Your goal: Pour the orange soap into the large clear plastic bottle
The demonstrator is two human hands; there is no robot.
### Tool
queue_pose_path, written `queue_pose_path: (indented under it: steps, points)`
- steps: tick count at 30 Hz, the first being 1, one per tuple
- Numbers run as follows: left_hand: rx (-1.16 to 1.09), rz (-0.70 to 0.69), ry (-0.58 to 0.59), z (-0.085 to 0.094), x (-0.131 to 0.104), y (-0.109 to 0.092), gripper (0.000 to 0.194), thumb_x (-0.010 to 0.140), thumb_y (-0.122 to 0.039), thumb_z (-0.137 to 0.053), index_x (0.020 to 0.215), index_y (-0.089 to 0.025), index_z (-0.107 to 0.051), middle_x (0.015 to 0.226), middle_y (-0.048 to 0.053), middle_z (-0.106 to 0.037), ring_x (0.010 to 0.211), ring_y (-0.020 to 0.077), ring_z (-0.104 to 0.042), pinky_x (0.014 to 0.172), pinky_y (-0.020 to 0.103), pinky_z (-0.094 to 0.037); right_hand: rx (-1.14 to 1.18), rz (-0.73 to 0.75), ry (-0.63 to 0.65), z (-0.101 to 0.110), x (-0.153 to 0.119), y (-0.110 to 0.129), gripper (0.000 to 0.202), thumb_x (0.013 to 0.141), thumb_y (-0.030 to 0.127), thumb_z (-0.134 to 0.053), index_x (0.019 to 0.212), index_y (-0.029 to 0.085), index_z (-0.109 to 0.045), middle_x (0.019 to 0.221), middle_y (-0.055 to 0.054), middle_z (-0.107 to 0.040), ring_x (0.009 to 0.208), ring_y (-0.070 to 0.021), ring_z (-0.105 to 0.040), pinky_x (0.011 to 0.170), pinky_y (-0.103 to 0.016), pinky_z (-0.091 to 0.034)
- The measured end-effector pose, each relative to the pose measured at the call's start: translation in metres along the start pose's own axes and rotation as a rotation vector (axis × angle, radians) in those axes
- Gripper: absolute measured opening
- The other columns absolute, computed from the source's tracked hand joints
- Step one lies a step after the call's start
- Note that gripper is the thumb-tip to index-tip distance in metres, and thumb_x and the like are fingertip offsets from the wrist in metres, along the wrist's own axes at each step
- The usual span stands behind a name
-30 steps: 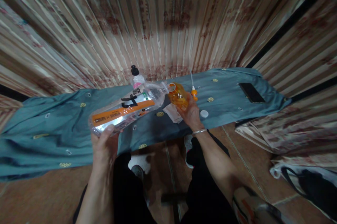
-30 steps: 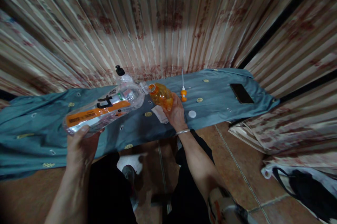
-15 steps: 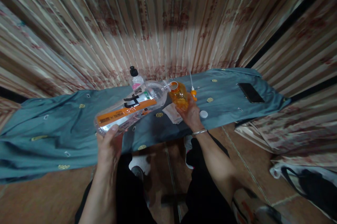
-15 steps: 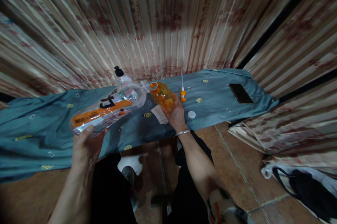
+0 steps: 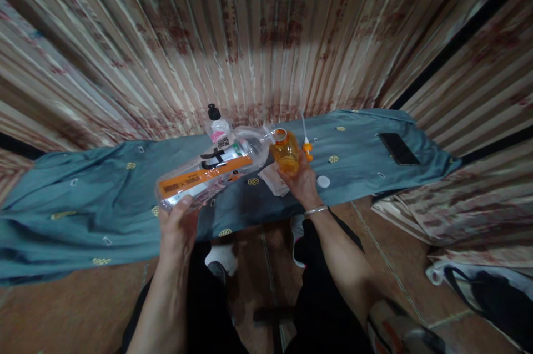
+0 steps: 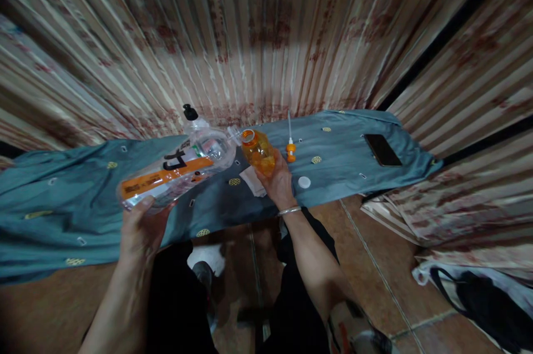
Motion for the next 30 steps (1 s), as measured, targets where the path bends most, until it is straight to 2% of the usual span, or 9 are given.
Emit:
queue_pose_path:
  steps: [4,11,14,17,19,24,27,30]
  points:
    - [-0.014,0.007,0.006,-0.0009,-0.0011,0.0012,0.058,0.050,-0.028,-0.100,0.104,-0.022,-0.081,0.099,0.003,-0.082,0.089,0.0211,-0.074,0.074,0.029,-0.064,0.030,-0.019,-0.005,-0.0009,-0.0003,-0.0001,0.081,0.082,0.038,-0.080,0.151,0.013,-0.045,0.140,-0.022,-0.068,0.129,-0.0366,-0.067,0.107,-0.054,-0.057]
    - [-0.015,0.009,0.041,0.0040,0.0023,0.0063,0.056,0.054,-0.030,-0.099,0.107,-0.024,-0.081,0.099,0.001,-0.083,0.086,0.0198,-0.075,0.068,0.025,-0.062,0.023,-0.032,0.004,-0.0037,-0.0019,-0.0026,0.087,0.082,0.040,-0.080,0.154,0.014,-0.040,0.141,-0.021,-0.068,0.127,-0.0350,-0.069,0.105,-0.052,-0.059]
    - [-0.021,0.010,0.056,0.0049,0.0029,0.0075,0.057,0.055,-0.032,-0.100,0.109,-0.023,-0.081,0.100,0.002,-0.083,0.089,0.0214,-0.077,0.074,0.028,-0.065,0.009,-0.026,0.004,-0.0042,-0.0028,-0.0035,0.090,0.082,0.042,-0.082,0.156,0.012,-0.040,0.144,-0.023,-0.066,0.132,-0.0367,-0.066,0.108,-0.052,-0.058]
    - [-0.020,0.020,0.080,0.0023,0.0021,0.0078,0.059,0.056,-0.033,-0.100,0.111,-0.021,-0.081,0.107,0.006,-0.084,0.098,0.0257,-0.078,0.078,0.031,-0.066,0.010,-0.013,0.015,-0.0056,-0.0036,-0.0029,0.093,0.084,0.043,-0.080,0.161,0.016,-0.034,0.149,-0.021,-0.063,0.136,-0.0367,-0.064,0.110,-0.055,-0.056]
    - [-0.020,0.022,0.076,0.0014,0.0016,0.0074,0.061,0.055,-0.033,-0.100,0.112,-0.022,-0.080,0.107,0.006,-0.084,0.098,0.0254,-0.078,0.076,0.029,-0.066,0.013,-0.012,0.014,-0.0061,-0.0039,-0.0026,0.096,0.085,0.043,-0.079,0.164,0.018,-0.031,0.151,-0.021,-0.061,0.138,-0.0366,-0.062,0.112,-0.056,-0.055]
    - [-0.013,0.010,-0.007,0.0048,0.0017,0.0057,0.055,0.048,-0.032,-0.101,0.098,-0.023,-0.081,0.093,0.000,-0.083,0.080,0.0178,-0.075,0.065,0.023,-0.063,0.013,0.010,0.003,-0.0057,-0.0042,0.0007,0.098,0.086,0.053,-0.077,0.164,0.017,-0.030,0.158,-0.022,-0.054,0.144,-0.0369,-0.057,0.118,-0.058,-0.050]
    - [-0.003,0.011,-0.033,0.0055,0.0019,0.0051,0.046,0.047,-0.033,-0.100,0.086,-0.023,-0.079,0.091,0.000,-0.083,0.080,0.0179,-0.074,0.068,0.024,-0.063,0.020,0.027,0.005,-0.0042,-0.0050,0.0031,0.096,0.086,0.057,-0.076,0.161,0.016,-0.033,0.157,-0.023,-0.055,0.144,-0.0367,-0.056,0.118,-0.057,-0.049]
    - [0.005,0.023,-0.048,0.0065,0.0016,0.0056,0.044,0.046,-0.032,-0.099,0.084,-0.023,-0.078,0.090,0.000,-0.082,0.081,0.0180,-0.074,0.068,0.024,-0.063,0.045,0.035,0.029,-0.0049,-0.0057,0.0045,0.091,0.087,0.057,-0.074,0.158,0.013,-0.037,0.152,-0.025,-0.058,0.143,-0.0369,-0.058,0.117,-0.057,-0.050]
Point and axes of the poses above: each hand's wrist, its own x-axis towards the middle knuckle, its own z-axis out of the back of the hand, y = z × x, the point moved 10 cm from there along x, towards the middle knuckle
